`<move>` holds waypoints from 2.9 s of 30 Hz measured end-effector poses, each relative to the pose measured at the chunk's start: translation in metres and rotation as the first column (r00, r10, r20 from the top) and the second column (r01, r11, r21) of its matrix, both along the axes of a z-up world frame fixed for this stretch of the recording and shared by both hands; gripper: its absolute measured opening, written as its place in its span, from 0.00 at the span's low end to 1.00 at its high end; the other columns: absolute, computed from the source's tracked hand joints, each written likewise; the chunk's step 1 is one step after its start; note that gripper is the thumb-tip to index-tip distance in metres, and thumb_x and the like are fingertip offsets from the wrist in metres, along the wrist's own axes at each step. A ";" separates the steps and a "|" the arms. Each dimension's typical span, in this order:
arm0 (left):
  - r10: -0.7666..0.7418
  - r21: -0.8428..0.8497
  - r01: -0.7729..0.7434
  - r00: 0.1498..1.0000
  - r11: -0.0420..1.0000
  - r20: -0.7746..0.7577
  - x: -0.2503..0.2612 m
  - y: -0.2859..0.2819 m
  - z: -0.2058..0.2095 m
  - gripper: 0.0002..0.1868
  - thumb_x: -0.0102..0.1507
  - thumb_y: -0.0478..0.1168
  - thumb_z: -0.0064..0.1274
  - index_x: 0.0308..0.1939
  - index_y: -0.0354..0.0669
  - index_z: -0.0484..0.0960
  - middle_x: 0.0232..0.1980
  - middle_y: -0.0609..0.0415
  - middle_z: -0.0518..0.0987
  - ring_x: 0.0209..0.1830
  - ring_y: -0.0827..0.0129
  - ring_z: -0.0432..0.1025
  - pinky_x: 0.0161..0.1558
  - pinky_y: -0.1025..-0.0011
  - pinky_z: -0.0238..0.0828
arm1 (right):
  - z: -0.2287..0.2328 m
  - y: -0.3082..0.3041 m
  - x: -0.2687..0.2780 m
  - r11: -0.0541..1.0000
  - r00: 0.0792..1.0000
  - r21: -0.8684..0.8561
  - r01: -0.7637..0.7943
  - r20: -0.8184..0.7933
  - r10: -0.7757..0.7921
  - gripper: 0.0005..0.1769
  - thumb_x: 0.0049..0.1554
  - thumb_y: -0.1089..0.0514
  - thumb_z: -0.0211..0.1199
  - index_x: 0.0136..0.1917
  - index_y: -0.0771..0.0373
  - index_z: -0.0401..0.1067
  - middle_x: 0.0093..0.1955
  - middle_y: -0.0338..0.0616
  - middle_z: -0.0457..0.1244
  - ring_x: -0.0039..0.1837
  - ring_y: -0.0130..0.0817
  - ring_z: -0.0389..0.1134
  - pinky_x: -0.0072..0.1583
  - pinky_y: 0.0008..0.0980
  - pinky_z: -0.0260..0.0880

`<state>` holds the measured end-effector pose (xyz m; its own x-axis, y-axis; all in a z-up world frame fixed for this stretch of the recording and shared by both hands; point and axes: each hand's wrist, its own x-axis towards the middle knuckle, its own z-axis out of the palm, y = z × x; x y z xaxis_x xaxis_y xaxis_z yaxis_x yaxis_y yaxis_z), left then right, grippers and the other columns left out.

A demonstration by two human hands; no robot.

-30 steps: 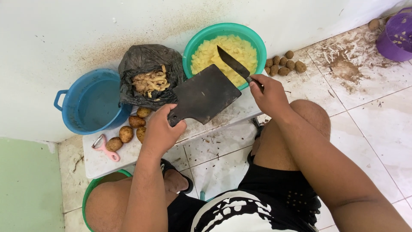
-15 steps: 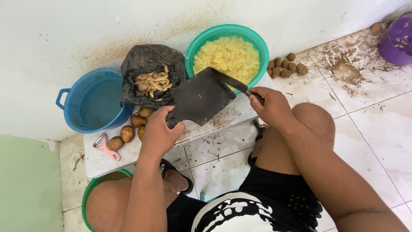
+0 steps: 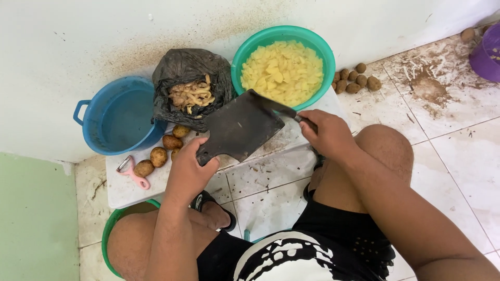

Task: Slicing peeled potatoes into small pieces on a cutting board using a kitchen knife.

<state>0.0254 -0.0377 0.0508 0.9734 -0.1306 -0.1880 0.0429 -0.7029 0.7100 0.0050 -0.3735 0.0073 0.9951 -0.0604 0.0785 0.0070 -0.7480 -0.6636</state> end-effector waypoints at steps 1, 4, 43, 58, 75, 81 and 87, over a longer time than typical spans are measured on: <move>-0.001 -0.001 0.001 1.000 1.000 -0.001 -0.001 0.005 0.001 0.28 0.61 0.43 0.56 0.65 0.37 0.81 0.40 0.38 0.77 0.34 0.56 0.74 0.34 0.58 0.69 | -0.007 -0.007 0.003 1.000 1.000 -0.001 0.001 -0.001 -0.001 0.21 0.65 0.50 0.58 0.66 0.60 0.76 0.52 0.56 0.72 0.56 0.60 0.72 0.57 0.55 0.72; 0.013 -0.040 -0.016 0.997 0.999 -0.080 -0.002 0.025 -0.002 0.27 0.62 0.42 0.56 0.65 0.38 0.82 0.41 0.35 0.81 0.34 0.54 0.75 0.34 0.55 0.70 | -0.030 -0.027 0.013 0.984 0.986 -0.081 0.160 -0.026 -0.162 0.20 0.67 0.46 0.57 0.67 0.54 0.76 0.53 0.49 0.71 0.58 0.54 0.72 0.59 0.52 0.72; -0.685 0.780 0.392 0.726 0.487 0.063 0.286 -0.170 -0.131 0.08 0.60 0.47 0.61 0.39 0.55 0.92 0.42 0.54 0.84 0.47 0.53 0.81 0.49 0.53 0.68 | -0.019 -0.033 0.067 0.776 0.952 0.579 0.251 -0.001 -0.307 0.15 0.67 0.61 0.53 0.61 0.70 0.75 0.39 0.49 0.69 0.33 0.31 0.66 0.37 0.31 0.64; -0.534 0.503 0.246 0.614 0.829 0.581 0.204 -0.116 -0.057 0.09 0.63 0.41 0.57 0.45 0.47 0.86 0.42 0.55 0.74 0.44 0.54 0.78 0.41 0.57 0.69 | -0.022 -0.026 0.071 0.833 0.973 0.517 0.197 -0.001 -0.230 0.15 0.68 0.59 0.52 0.60 0.69 0.75 0.39 0.48 0.68 0.33 0.32 0.67 0.38 0.34 0.65; -0.278 0.316 0.189 0.924 0.930 0.263 0.038 -0.016 -0.138 0.13 0.71 0.44 0.55 0.58 0.46 0.83 0.52 0.51 0.80 0.56 0.55 0.76 0.57 0.54 0.73 | -0.025 0.003 0.038 0.869 0.993 0.494 -0.035 -0.080 0.085 0.12 0.69 0.57 0.49 0.58 0.67 0.66 0.32 0.46 0.63 0.29 0.35 0.65 0.35 0.36 0.66; -0.221 0.251 0.123 0.886 0.960 0.409 0.037 -0.019 -0.158 0.10 0.72 0.45 0.57 0.53 0.47 0.86 0.47 0.55 0.80 0.53 0.58 0.77 0.55 0.55 0.72 | -0.039 0.047 -0.006 0.680 0.921 0.727 0.098 -0.325 0.215 0.16 0.62 0.55 0.43 0.51 0.67 0.68 0.33 0.48 0.61 0.32 0.37 0.65 0.32 0.33 0.71; -0.179 0.194 0.096 0.862 0.976 0.474 0.034 -0.027 -0.158 0.16 0.70 0.47 0.61 0.59 0.47 0.84 0.49 0.54 0.80 0.53 0.56 0.76 0.56 0.53 0.69 | -0.094 0.129 -0.049 0.461 0.833 0.789 0.407 -0.527 0.165 0.29 0.70 0.41 0.41 0.44 0.66 0.69 0.28 0.44 0.57 0.25 0.31 0.59 0.24 0.29 0.63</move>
